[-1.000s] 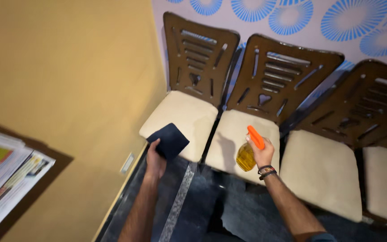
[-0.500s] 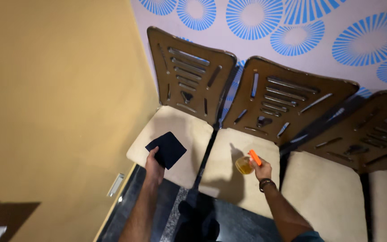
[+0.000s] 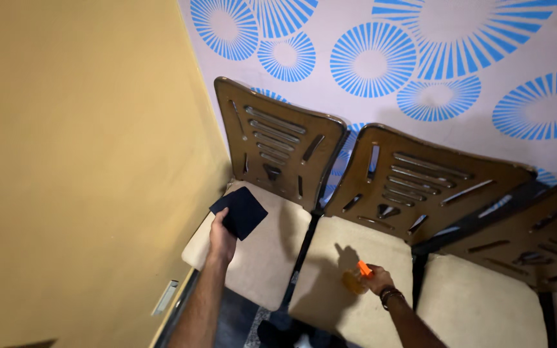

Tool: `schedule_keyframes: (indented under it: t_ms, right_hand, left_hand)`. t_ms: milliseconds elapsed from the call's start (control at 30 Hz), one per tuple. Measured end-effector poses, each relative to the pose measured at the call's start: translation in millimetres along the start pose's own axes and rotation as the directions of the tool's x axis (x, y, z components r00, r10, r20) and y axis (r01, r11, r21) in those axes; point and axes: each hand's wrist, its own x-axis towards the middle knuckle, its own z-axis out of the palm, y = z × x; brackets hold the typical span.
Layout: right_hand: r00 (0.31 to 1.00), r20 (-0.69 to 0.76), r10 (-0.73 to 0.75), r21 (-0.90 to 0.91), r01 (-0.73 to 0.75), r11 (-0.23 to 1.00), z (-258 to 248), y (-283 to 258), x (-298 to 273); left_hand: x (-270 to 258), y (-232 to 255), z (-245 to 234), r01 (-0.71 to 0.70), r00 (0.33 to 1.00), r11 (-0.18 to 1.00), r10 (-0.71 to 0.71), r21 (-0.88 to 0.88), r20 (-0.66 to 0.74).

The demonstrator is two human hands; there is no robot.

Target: The person cleans a wooden chair by hand using a dark cloth and a spray bottle of liquid, wiping the frame, legs, and the decorative backrest before placing it in a row with other chairs.

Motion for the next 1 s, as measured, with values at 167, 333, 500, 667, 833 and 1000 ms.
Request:
schedule_keyframes:
  t_ms: [167, 333, 500, 667, 833, 1000]
  right_hand:
    - [0.981, 0.191, 0.015, 0.138, -0.042, 0.990, -8.0, 5.8, 12.4]
    - [0.944, 0.311, -0.113, 0.132, 0.075, 0.988, -20.3, 24.8, 30.3]
    - [0.785, 0.399, -0.474, 0.299, 0.378, 0.876, -27.0, 48.9, 59.7]
    - [0.826, 0.199, -0.528, 0.474, 0.390, 0.789, -52.4, -17.5, 99.0]
    - [0.770, 0.311, -0.558, 0.801, 0.104, 0.590, -125.5, -160.1, 77.7]
    - [0.546, 0.445, -0.709, 0.855, -0.025, 0.517, -159.8, -249.8, 43.4]
  left_hand:
    - [-2.8, -25.0, 20.9, -0.072, 0.997, 0.995, 0.070, -0.073, -0.027]
    - [-27.4, -58.1, 61.7, -0.159, 0.987, 0.973, 0.156, -0.170, -0.029]
    - [-44.9, -96.1, 100.7, -0.188, 0.982, 0.957, 0.178, -0.220, -0.065]
    - [-57.9, -114.8, 130.1, -0.186, 0.983, 0.950, 0.182, -0.249, -0.037]
    - [-65.5, -111.5, 153.0, -0.196, 0.974, 0.949, 0.219, -0.248, 0.067]
    - [-68.1, -97.7, 165.3, -0.211, 0.963, 0.967, 0.231, -0.142, 0.142]
